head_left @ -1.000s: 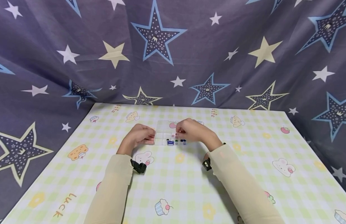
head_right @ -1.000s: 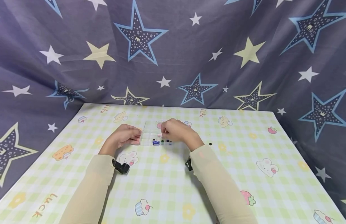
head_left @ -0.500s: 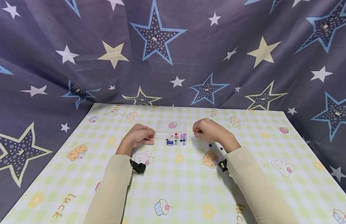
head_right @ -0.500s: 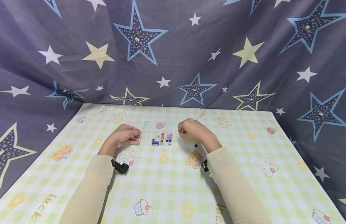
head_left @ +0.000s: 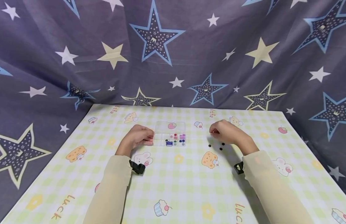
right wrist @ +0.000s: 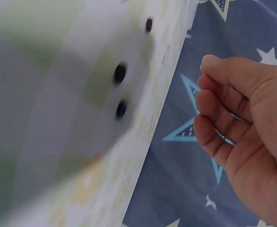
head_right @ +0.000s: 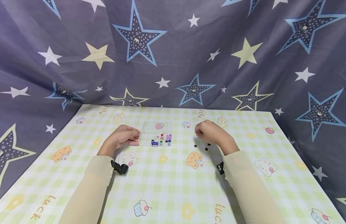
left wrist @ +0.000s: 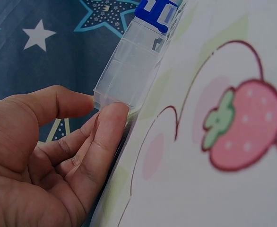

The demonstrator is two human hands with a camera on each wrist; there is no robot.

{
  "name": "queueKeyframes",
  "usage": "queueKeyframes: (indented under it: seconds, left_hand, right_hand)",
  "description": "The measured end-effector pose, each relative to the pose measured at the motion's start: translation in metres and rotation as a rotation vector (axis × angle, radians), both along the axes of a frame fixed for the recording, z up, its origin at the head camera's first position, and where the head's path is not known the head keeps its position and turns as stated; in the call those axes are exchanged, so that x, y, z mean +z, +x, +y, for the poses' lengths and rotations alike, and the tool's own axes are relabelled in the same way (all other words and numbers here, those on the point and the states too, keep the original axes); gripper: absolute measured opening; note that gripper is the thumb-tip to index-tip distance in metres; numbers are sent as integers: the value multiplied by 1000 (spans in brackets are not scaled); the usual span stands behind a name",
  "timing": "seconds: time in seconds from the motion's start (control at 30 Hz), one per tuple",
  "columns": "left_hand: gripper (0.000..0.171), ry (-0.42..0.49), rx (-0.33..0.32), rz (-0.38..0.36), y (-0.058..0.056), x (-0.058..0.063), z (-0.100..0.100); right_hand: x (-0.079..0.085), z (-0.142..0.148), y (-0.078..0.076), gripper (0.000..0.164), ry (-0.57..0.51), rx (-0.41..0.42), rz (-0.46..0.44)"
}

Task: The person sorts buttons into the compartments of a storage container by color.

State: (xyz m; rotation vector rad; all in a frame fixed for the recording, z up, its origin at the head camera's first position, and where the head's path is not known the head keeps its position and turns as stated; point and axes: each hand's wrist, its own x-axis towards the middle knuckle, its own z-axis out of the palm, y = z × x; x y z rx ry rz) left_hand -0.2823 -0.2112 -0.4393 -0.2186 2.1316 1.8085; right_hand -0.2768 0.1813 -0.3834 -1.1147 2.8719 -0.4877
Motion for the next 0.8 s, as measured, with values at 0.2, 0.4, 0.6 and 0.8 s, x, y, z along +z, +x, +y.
queueKeyframes:
  seconds: [0.2, 0.4, 0.6, 0.8]
  left_hand:
    - [33, 2, -1, 1, 0, 2, 1]
    - [33, -2, 5, -8, 0, 0, 0]
    - [32, -5, 8, -8, 0, 0, -1]
    - [32, 7, 9, -8, -1, 0, 0]
  right_hand:
    - [-4, 24, 1, 10, 38, -26, -36]
    - [-7, 38, 3, 10, 44, -38, -85]
    - [-8, 46, 3, 12, 67, -26, -95]
    - [-10, 48, 2, 11, 83, -29, -117]
